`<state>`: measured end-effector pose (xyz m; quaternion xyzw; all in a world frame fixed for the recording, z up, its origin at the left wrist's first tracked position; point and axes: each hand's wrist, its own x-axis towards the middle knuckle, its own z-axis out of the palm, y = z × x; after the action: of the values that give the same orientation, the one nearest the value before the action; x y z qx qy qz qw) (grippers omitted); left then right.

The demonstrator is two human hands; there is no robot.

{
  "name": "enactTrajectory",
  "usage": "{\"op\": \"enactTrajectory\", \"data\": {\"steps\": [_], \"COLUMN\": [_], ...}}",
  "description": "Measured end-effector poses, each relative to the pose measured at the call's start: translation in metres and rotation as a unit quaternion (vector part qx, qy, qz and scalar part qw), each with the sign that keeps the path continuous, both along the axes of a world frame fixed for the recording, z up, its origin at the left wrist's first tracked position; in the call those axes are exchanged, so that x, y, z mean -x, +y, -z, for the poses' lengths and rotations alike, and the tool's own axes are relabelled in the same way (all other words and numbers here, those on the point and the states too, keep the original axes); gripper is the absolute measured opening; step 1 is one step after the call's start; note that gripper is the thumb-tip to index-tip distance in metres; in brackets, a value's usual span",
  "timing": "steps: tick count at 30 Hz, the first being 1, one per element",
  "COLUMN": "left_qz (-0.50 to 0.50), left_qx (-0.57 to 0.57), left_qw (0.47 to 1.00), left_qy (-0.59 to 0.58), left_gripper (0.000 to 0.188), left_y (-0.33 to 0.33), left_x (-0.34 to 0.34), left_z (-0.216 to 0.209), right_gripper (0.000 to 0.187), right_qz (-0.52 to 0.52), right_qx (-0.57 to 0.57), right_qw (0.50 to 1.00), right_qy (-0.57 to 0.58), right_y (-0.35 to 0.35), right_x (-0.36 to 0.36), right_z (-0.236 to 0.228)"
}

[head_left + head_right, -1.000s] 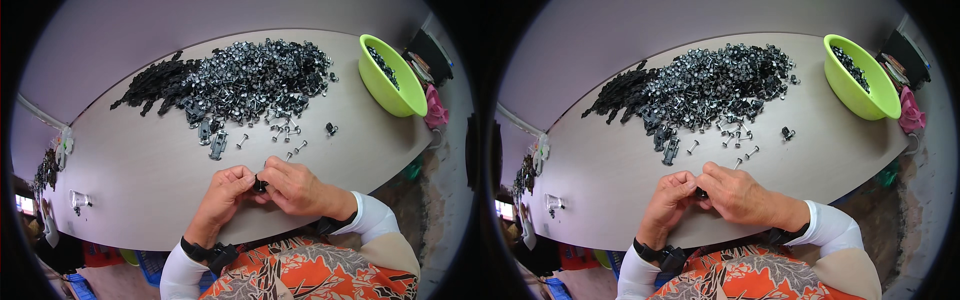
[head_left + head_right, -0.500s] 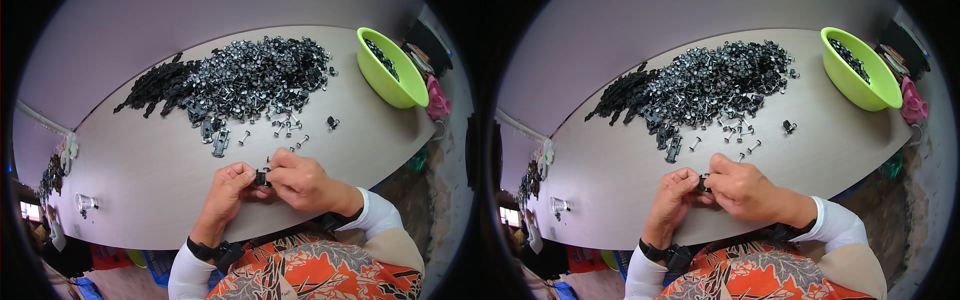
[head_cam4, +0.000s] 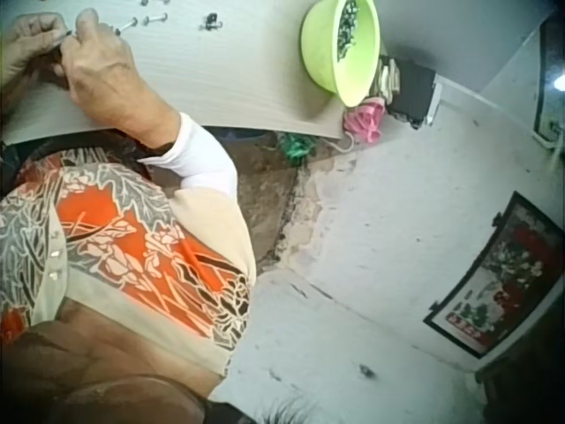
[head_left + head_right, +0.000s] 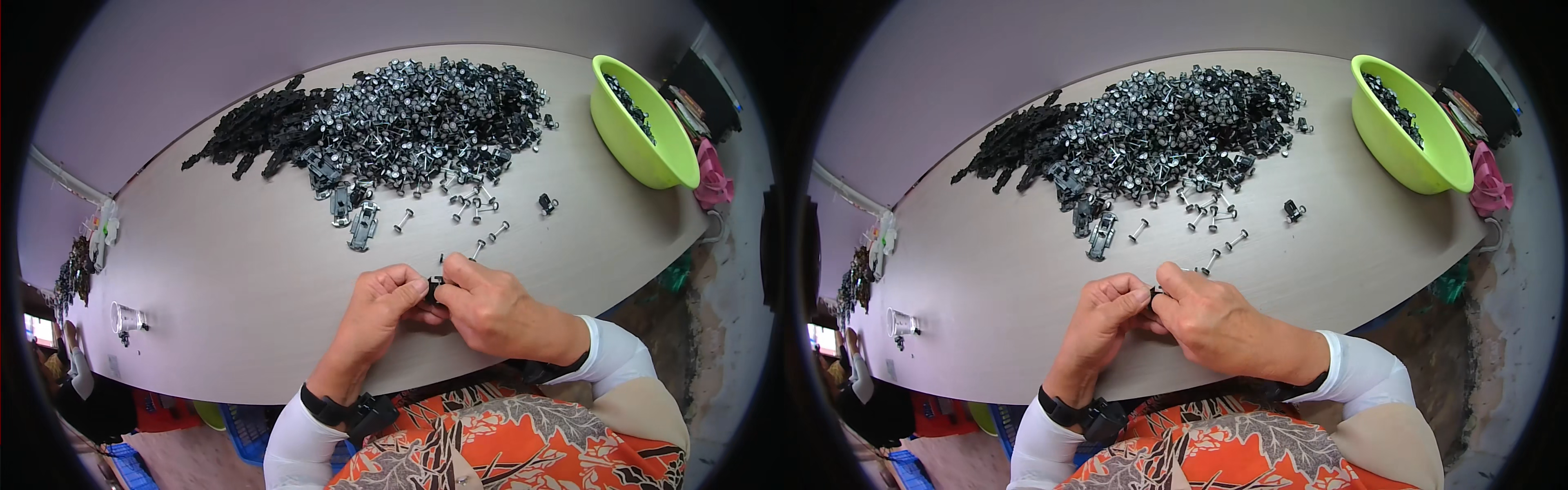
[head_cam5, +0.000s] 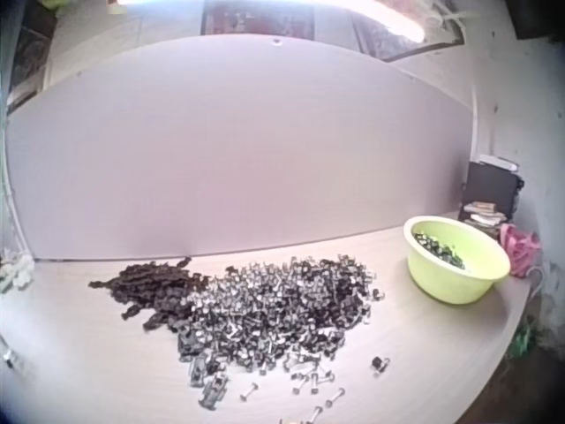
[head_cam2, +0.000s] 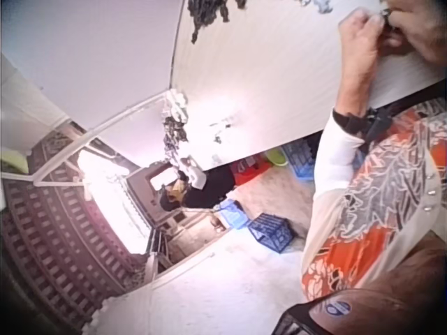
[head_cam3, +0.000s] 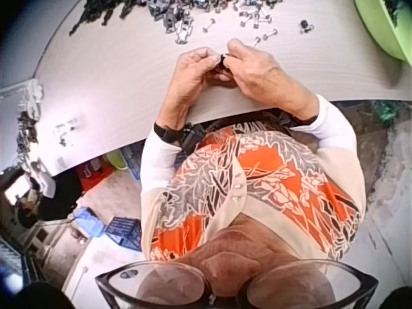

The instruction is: The person sits at a table and assembles small metal hardware components by hand. They pick up black plastic clips and silver bolts, insert the bolts into the clips, and place the finished assemblies on the table. The person occasionally gathers loose parts from a large pile to continue the repetitive assembly process.

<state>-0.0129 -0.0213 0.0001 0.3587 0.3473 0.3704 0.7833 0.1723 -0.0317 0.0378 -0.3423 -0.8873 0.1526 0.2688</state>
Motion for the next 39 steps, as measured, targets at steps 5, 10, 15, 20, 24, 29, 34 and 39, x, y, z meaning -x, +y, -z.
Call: {"op": "enactTrajectory", "data": {"steps": [5,10,15,20,24,29,34,39], "left_qz": [0.008,-0.004,0.001,-0.073,-0.168,-0.216,-0.256,-0.295], "left_qx": [-0.007,0.003,-0.006,-0.071,-0.093,-0.099,-0.095,-0.187], "left_qw": [1.000,0.999,1.000,0.990,0.967,0.892,0.803,0.780], "left_qy": [-0.013,-0.039,0.025,0.092,0.168,0.386,0.530,0.519], "left_gripper": [0.019,0.017,0.019,0.019,0.020,0.024,0.032,0.015], "left_y": [0.001,0.001,0.001,-0.003,-0.013,-0.031,-0.024,-0.033], "left_x": [0.001,0.000,-0.003,0.006,0.042,0.107,0.126,0.135], "left_z": [0.000,-0.010,-0.004,-0.009,-0.016,-0.017,-0.030,-0.028], "right_gripper": [0.018,0.029,0.031,0.026,0.019,0.018,0.018,0.018], "right_qz": [-0.016,-0.011,-0.046,-0.023,0.126,0.166,0.146,0.163], "right_qx": [0.006,0.037,0.044,0.066,0.048,0.068,0.023,0.083], "right_qw": [0.997,0.989,0.984,0.983,0.987,0.984,0.989,0.983], "right_qy": [0.069,0.141,0.168,0.172,0.092,0.018,-0.024,0.025], "right_y": [0.005,0.009,0.009,0.021,0.040,0.039,0.043,0.043], "right_x": [-0.002,-0.004,0.000,-0.023,-0.065,-0.065,-0.074,-0.068], "right_z": [0.012,0.012,0.017,0.002,0.005,0.010,0.021,0.020]}}
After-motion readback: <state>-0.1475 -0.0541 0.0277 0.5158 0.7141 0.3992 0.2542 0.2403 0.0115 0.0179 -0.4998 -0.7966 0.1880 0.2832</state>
